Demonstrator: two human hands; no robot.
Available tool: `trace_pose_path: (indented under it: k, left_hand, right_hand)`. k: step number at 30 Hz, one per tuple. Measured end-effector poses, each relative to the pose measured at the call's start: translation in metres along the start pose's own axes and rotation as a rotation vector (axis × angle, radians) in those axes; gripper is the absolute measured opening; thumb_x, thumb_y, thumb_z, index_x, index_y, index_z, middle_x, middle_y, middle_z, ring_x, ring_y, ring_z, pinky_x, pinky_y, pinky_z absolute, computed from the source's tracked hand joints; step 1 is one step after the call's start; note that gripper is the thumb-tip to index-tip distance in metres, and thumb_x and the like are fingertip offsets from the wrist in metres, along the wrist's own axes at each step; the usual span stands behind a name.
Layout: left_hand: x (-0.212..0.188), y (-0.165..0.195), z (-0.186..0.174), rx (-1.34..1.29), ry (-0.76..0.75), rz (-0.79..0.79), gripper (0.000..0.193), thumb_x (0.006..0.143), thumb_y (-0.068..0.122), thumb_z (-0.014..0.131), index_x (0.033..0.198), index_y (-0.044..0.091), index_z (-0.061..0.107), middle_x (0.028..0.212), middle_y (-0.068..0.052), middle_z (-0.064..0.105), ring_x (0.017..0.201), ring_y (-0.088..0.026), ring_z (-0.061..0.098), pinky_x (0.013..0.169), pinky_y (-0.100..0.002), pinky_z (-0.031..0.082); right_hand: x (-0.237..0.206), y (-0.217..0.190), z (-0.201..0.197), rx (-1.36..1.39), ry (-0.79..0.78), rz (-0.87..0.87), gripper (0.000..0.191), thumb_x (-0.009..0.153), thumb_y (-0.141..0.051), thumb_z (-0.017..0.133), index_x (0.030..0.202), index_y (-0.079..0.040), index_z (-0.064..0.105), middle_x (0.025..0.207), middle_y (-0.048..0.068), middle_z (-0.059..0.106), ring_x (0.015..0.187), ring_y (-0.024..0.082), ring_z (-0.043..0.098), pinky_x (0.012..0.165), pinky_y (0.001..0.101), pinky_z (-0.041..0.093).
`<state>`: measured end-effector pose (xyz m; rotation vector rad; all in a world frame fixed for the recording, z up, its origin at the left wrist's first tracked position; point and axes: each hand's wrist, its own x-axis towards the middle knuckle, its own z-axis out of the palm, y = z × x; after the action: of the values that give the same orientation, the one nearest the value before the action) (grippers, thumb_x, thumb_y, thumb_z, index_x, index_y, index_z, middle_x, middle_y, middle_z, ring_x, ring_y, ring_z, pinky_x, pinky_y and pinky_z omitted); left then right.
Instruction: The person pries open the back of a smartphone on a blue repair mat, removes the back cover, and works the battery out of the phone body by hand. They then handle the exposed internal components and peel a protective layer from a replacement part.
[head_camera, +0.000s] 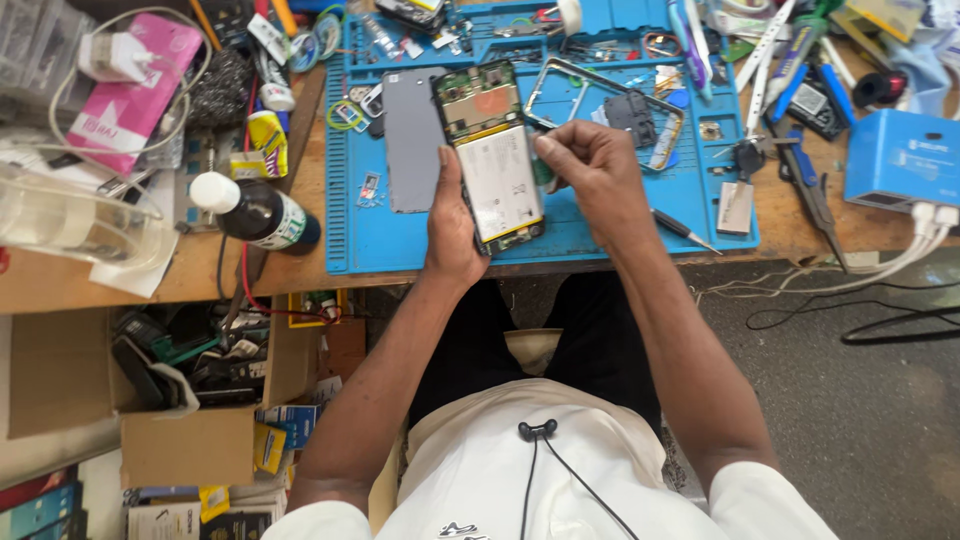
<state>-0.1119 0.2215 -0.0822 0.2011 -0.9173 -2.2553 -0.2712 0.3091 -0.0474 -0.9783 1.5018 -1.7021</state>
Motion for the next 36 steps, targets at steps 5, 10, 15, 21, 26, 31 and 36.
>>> trace_pose_path:
  k: [5,10,15,21,26,31,36]
  left_hand:
    - [0.004,0.003,-0.001,-0.1,-0.001,-0.033,0.065,0.113,0.053,0.039,0.146,-0.002,0.05,0.135,-0.016,0.065,0.12,-0.024,0.068,0.101,-0.039,0.06]
    - [0.004,0.011,0.008,-0.118,-0.01,-0.032,0.065,0.114,0.051,0.037,0.15,-0.002,0.047,0.14,-0.018,0.063,0.124,-0.026,0.067,0.103,-0.04,0.06]
    - [0.0,0.02,0.017,-0.143,-0.018,-0.055,0.067,0.112,0.053,0.031,0.156,0.002,0.039,0.148,-0.021,0.058,0.129,-0.026,0.064,0.102,-0.042,0.059]
    - [0.001,0.017,0.017,-0.186,-0.151,-0.016,0.069,0.114,0.055,0.032,0.157,0.001,0.04,0.148,-0.025,0.058,0.126,-0.031,0.066,0.101,-0.045,0.061]
    - [0.003,0.014,0.012,-0.213,-0.133,-0.037,0.07,0.114,0.055,0.035,0.156,-0.001,0.041,0.147,-0.024,0.059,0.127,-0.031,0.066,0.104,-0.045,0.06]
    - [0.005,0.015,0.009,-0.253,-0.117,-0.059,0.07,0.115,0.054,0.035,0.158,0.0,0.042,0.147,-0.023,0.06,0.13,-0.03,0.064,0.107,-0.043,0.057]
    - [0.003,0.015,0.015,-0.205,-0.117,-0.037,0.069,0.114,0.055,0.035,0.156,0.0,0.042,0.147,-0.023,0.06,0.132,-0.031,0.063,0.109,-0.043,0.056]
  right_hand:
    - [0.002,0.014,-0.007,0.172,0.009,0.121,0.017,0.099,-0.017,0.076,0.096,0.0,0.073,0.083,0.003,0.073,0.066,0.005,0.061,0.058,0.022,0.05]
    - [0.002,0.015,-0.004,0.359,0.009,0.161,0.017,0.094,-0.013,0.076,0.099,0.003,0.075,0.102,0.006,0.08,0.07,0.007,0.064,0.059,0.0231,0.052]
    - [-0.013,0.007,-0.004,0.358,-0.006,0.143,0.024,0.097,-0.007,0.074,0.118,0.002,0.072,0.102,0.008,0.077,0.086,0.009,0.07,0.071,0.0238,0.058]
    - [-0.026,0.002,-0.006,0.403,0.035,0.122,0.032,0.094,0.001,0.073,0.125,0.002,0.067,0.104,0.008,0.076,0.09,0.011,0.072,0.077,0.0253,0.06]
    - [-0.024,0.014,-0.003,0.372,0.061,0.07,0.026,0.094,0.004,0.074,0.119,0.0,0.066,0.101,0.008,0.075,0.088,0.011,0.071,0.078,0.0251,0.06]
    - [-0.022,0.033,0.006,0.236,0.077,-0.043,0.022,0.092,0.013,0.07,0.109,-0.001,0.064,0.102,0.005,0.072,0.092,0.009,0.07,0.083,0.0232,0.059]
    - [-0.023,0.033,0.011,0.194,0.056,-0.066,0.019,0.092,0.013,0.067,0.108,0.002,0.068,0.102,0.007,0.074,0.094,0.011,0.071,0.087,0.0235,0.058]
